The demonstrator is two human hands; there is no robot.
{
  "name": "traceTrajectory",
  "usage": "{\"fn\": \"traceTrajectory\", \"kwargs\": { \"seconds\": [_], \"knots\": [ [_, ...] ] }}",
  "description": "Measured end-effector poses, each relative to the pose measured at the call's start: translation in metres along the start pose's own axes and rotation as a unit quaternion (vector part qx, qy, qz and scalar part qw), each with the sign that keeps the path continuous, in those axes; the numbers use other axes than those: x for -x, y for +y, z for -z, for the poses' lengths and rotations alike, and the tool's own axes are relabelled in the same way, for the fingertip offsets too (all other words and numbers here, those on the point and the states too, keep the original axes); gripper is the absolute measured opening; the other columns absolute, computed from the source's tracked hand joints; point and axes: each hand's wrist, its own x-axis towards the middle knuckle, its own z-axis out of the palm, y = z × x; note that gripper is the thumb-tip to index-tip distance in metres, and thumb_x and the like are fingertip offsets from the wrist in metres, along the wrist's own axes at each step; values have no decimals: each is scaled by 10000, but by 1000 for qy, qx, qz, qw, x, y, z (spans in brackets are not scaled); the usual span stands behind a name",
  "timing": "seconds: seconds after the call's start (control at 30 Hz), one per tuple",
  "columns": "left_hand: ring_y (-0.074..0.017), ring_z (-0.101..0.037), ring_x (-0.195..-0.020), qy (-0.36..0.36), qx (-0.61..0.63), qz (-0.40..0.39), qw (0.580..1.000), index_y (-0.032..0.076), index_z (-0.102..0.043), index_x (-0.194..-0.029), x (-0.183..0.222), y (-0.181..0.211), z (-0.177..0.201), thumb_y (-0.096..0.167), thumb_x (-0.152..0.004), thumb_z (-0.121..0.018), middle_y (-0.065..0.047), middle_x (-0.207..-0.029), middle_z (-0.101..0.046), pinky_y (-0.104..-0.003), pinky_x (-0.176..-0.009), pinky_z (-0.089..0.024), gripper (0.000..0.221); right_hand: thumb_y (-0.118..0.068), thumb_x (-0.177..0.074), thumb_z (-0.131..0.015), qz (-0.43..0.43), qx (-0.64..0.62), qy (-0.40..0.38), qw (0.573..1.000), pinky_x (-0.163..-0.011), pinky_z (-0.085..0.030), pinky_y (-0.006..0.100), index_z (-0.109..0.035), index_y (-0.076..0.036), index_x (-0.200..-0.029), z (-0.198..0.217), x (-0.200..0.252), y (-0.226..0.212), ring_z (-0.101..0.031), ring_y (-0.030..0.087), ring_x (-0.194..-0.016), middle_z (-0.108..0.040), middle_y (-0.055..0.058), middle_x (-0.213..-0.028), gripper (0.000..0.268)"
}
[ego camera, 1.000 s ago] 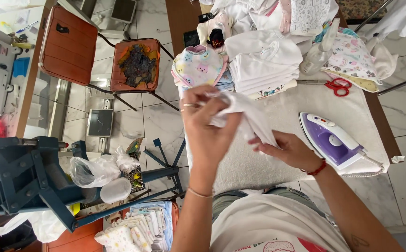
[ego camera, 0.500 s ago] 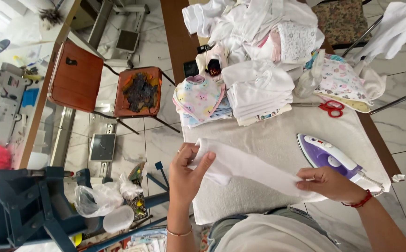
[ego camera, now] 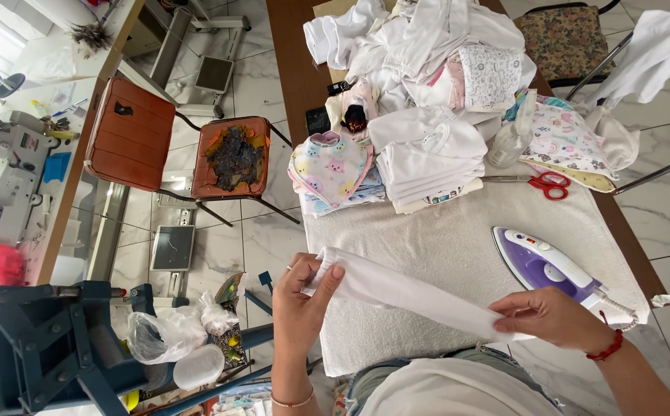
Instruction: Ironing and smoothing small baby garments on an ironing board
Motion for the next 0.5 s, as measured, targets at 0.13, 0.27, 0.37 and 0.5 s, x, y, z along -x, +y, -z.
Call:
{"fn": "traceTrajectory", "kwargs": {
  "seconds": [0.13, 0.27, 0.37, 0.5],
  "knots": [
    [-94, -293, -556, -6, -10, -11, 1000, 77, -417, -615, 1, -3, 4, 202, -780, -621, 8, -647, -392, -221, -485, -232, 291, -193, -685, -676, -21, 177, 71, 981, -636, -433, 149, -755, -131, -952, 6, -3, 2, -604, 14, -684, -784, -59, -782, 285],
    [-92, -308, -565, -6, -23, -3, 1000, 91, -433, -643, 4, -7, 4, 217, -805, -587, 23, -664, -419, -216, -501, -248, 257, -206, -763, -593, 9, 205, 94, 974, -585, -344, 189, -740, -123, -792, 5, 0, -11, -483, 81, -592, -640, -25, -613, 172],
    [-76, -223, -541, -5, -19, 37, 999, 94, -356, -630, -1, -20, -2, 220, -828, -575, 26, -593, -285, -216, -444, -179, 321, -293, -814, -494, 82, 239, 91, 963, -468, -316, 223, -650, -145, -747, 9, -5, -8, -422, 104, -481, -476, -4, -520, 224],
    [-70, -250, -526, -26, -12, -14, 1000, 66, -405, -1009, -31, -32, -6, 180, -837, -554, 31, -603, -315, -228, -456, -239, 255, -451, -817, -321, 15, 299, 102, 949, -364, -355, 208, -610, -187, -806, 25, -17, -32, -395, 91, -382, -480, -10, -505, 391]
  ]
}}
